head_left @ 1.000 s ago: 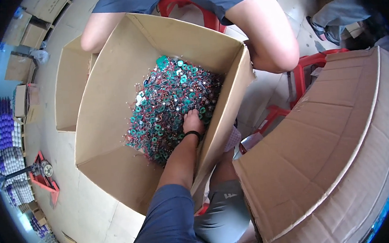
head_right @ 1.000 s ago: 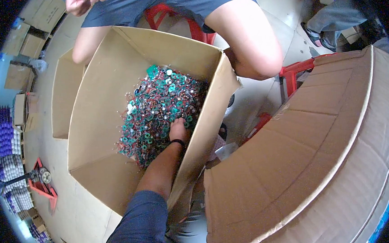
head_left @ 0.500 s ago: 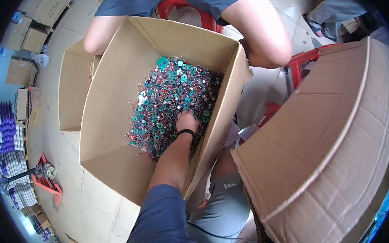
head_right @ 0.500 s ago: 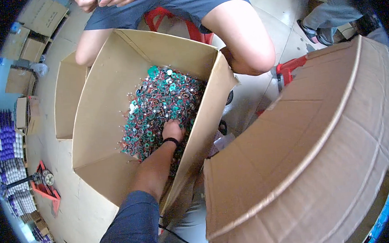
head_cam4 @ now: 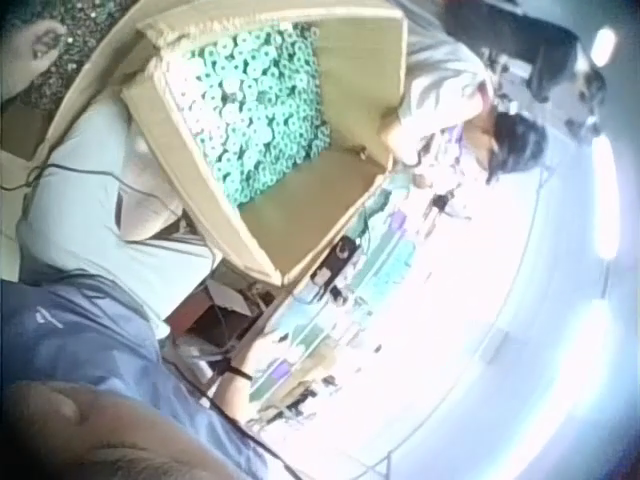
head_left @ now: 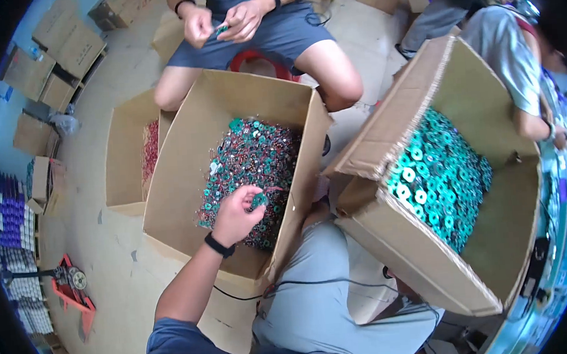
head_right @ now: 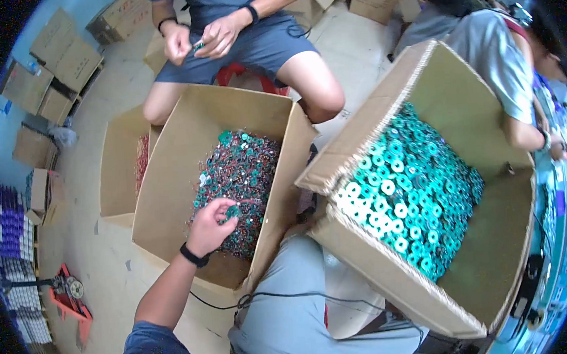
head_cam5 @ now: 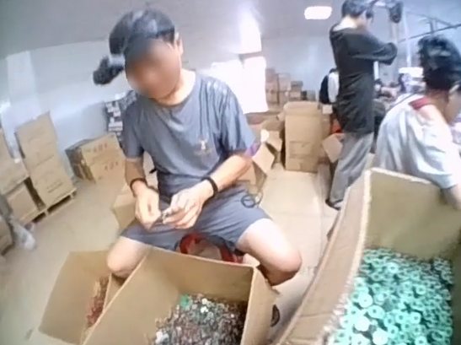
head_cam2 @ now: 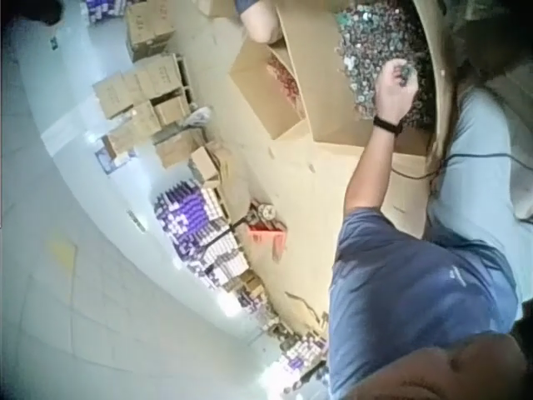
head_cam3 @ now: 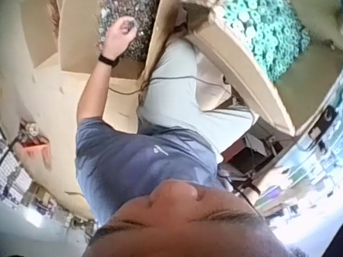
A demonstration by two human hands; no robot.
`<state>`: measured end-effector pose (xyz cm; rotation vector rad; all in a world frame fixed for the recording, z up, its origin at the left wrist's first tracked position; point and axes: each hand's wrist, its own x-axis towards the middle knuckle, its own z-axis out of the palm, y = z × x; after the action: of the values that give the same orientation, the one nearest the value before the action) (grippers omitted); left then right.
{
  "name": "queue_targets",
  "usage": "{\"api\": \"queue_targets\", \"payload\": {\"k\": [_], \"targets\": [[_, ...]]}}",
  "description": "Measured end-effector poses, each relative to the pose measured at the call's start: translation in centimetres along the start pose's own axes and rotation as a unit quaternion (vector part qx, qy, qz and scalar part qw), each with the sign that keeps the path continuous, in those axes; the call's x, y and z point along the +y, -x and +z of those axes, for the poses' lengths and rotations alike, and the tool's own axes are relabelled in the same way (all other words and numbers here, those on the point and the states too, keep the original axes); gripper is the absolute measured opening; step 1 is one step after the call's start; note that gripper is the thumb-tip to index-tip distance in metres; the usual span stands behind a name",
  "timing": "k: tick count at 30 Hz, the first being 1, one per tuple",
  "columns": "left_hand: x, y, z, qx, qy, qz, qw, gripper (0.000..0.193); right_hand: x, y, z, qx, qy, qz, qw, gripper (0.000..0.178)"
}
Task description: The person picks up a green component from a box, threads a wire through its center, and places the assembly into a separate cardboard box.
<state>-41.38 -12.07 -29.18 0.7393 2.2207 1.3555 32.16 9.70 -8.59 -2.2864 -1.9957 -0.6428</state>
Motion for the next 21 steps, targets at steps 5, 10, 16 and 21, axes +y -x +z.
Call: {"api": "queue_targets", "payload": {"k": [5,10,16,21], "targets": [[13.7,7.4,-0.3,-0.139,0.028,0.151,0.978,0.035,-3.3,0.5,0.6,0.176,-0.578,-0.012,0.797,0.041],[22.7,13.9,4.4,-0.308,0.031,0.219,0.925,0.039,-19.9,6.6,-10.2,-0.119,-0.644,-0.323,0.684,0.034],[26.4,17.8,10.7,-0.407,0.007,0.297,0.864,0.041,-22.8,8.5,-10.3,-0.247,-0.609,-0.372,0.656,0.021],[25.8,20.0,13.9,-0.49,0.1,0.157,0.852,0.04,-18.9,9.5,-8.4,-0.314,-0.632,-0.328,0.628,0.014]]}}
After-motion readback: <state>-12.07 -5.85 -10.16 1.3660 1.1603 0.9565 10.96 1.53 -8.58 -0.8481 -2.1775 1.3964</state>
